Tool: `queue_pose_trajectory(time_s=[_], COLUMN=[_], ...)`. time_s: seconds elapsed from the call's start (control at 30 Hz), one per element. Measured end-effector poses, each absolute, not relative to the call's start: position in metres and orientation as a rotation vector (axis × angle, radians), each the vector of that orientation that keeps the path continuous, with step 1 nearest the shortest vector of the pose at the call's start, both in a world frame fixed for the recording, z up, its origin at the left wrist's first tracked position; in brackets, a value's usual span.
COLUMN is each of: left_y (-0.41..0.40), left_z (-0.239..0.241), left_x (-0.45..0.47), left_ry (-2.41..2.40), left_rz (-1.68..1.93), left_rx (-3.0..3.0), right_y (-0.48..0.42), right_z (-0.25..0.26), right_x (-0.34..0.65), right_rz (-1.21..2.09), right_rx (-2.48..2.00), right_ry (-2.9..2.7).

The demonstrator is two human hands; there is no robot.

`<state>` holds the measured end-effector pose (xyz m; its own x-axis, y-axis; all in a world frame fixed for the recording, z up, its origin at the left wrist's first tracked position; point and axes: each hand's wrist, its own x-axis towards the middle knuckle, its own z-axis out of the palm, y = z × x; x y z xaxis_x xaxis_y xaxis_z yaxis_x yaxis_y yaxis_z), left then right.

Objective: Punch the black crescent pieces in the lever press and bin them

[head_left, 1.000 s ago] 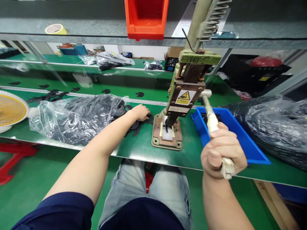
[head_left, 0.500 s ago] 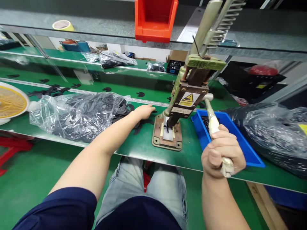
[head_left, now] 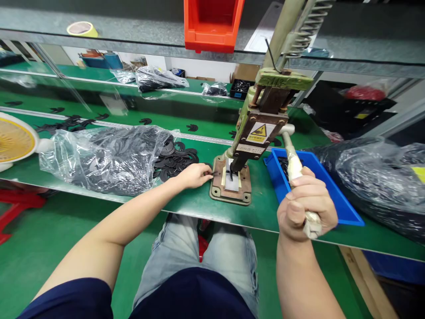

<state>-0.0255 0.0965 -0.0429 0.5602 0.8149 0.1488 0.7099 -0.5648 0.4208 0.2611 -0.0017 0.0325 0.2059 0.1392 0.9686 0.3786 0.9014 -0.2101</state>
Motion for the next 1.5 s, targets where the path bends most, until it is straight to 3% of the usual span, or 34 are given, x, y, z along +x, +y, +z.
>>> queue_pose_trajectory(time_s=[0.13, 0.37, 1.5], left_y=[0.102, 0.11, 0.135], left_z=[-0.045, -0.024, -0.035], left_x=[-0.023, 0.01, 0.033], left_ry=[1.429, 1.202, 1.171], left_rz=[0.608, 0.614, 0.488], left_rx=[2.222, 1.667, 1.412], right_y=[-0.004, -0.004, 0.001], right_z=[0.033, 0.034, 0.034], right_x=[0.263, 0.259, 0.256], right_rz=[-0.172, -0.169, -0.172], right_rx=[-0.483, -0.46, -0.422], right_ry=[-1.393, -1.354, -1.287])
